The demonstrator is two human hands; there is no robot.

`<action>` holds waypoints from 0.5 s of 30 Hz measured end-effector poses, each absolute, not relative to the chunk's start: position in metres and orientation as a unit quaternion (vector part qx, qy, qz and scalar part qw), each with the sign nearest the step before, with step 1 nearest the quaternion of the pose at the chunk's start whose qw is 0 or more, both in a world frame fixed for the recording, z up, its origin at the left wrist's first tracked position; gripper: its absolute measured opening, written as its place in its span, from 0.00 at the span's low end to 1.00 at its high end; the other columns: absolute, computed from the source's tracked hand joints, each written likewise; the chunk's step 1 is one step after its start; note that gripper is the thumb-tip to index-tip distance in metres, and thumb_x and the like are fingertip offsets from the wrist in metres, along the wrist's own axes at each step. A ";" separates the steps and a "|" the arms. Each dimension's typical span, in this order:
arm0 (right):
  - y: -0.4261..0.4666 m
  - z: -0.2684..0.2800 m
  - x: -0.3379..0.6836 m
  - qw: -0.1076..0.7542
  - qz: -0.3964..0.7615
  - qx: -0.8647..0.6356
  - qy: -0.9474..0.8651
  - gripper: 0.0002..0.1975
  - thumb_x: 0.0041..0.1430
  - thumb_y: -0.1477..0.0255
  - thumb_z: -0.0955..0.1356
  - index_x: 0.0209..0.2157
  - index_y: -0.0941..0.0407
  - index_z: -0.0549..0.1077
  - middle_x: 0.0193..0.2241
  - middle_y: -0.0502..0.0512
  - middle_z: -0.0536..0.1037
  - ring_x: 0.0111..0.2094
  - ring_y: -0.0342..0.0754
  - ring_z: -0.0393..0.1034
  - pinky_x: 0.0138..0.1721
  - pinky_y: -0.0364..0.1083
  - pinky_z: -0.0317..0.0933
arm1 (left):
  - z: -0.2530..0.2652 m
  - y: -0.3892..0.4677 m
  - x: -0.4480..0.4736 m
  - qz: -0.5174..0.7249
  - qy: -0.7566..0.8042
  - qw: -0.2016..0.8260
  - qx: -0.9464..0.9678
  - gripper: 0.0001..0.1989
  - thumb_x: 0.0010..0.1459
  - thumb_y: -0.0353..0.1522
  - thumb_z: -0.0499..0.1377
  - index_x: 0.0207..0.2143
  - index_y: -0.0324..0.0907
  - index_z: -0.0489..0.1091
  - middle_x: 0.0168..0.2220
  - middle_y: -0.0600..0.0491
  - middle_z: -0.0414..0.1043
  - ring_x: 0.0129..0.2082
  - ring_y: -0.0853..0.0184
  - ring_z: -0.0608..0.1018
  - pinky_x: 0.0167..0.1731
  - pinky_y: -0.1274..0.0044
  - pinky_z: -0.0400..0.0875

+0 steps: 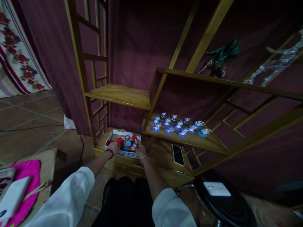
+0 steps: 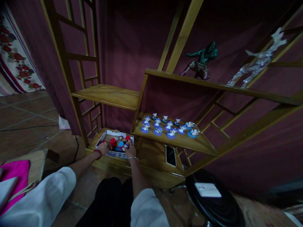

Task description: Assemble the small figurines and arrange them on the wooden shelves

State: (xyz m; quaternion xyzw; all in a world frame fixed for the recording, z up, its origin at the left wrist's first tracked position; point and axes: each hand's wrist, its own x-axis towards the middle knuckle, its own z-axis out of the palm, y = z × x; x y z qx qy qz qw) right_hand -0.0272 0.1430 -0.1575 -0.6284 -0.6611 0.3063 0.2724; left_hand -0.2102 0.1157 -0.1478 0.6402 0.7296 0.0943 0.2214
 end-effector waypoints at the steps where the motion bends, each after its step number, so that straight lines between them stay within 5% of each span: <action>1: 0.144 -0.158 -0.027 0.265 0.311 -0.633 -0.658 0.14 0.46 0.75 0.63 0.39 0.54 0.67 0.33 0.47 0.75 0.34 0.41 0.68 0.37 0.38 0.60 | -0.149 0.117 -0.213 0.085 0.729 0.218 0.644 0.10 0.50 0.28 0.51 0.33 0.40 0.71 0.38 0.47 0.72 0.40 0.65 0.73 0.39 0.78 0.64; 15: 0.158 -0.167 -0.039 0.106 0.235 -0.640 -0.724 0.14 0.53 0.74 0.61 0.43 0.57 0.62 0.38 0.57 0.73 0.38 0.47 0.68 0.36 0.42 0.55 | -0.161 0.148 -0.240 -0.059 0.705 0.212 0.674 0.13 0.55 0.26 0.47 0.40 0.33 0.68 0.40 0.42 0.70 0.42 0.61 0.71 0.39 0.76 0.65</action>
